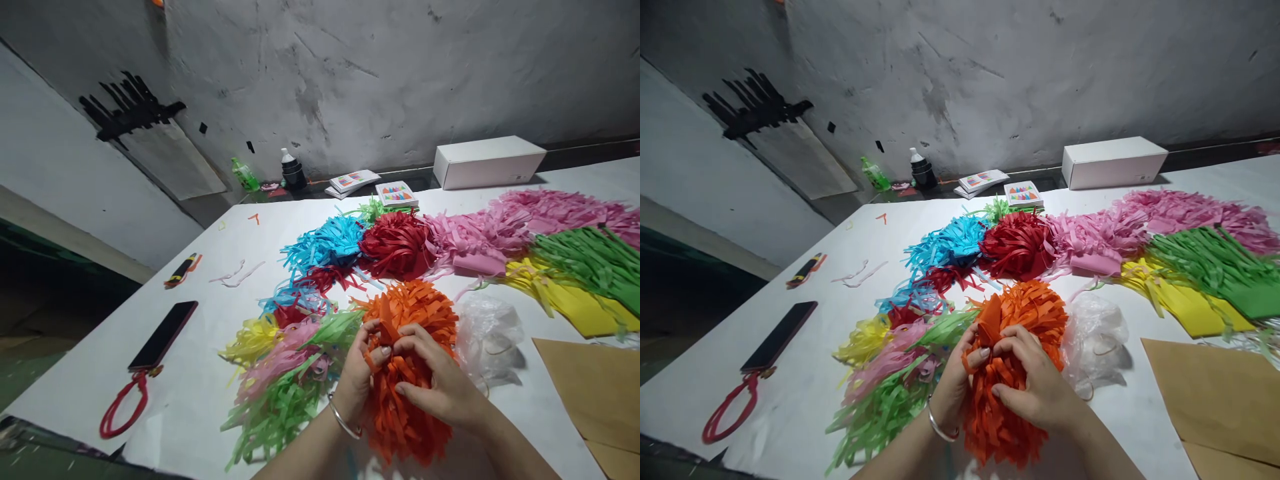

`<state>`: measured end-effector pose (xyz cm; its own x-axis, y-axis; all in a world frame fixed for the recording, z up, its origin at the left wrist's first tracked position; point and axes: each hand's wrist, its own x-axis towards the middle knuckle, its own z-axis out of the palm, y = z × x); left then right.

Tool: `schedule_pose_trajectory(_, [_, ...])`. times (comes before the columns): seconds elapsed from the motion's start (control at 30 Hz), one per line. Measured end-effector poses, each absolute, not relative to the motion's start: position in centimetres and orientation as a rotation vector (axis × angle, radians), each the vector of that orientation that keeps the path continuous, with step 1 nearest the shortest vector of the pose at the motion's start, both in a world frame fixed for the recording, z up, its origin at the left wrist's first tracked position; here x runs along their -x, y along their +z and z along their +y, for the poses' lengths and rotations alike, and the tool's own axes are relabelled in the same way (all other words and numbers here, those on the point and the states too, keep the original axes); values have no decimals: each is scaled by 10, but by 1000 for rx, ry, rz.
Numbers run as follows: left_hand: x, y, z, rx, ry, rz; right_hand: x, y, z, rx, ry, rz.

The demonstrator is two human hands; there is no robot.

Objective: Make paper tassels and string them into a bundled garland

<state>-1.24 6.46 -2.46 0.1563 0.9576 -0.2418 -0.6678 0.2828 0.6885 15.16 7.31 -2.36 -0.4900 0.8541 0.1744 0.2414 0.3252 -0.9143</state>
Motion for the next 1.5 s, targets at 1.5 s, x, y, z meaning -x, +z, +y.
schedule_pose_trajectory(1.5, [10, -28, 62, -419, 1263, 691, -148, -23, 71, 909, 1098, -1849])
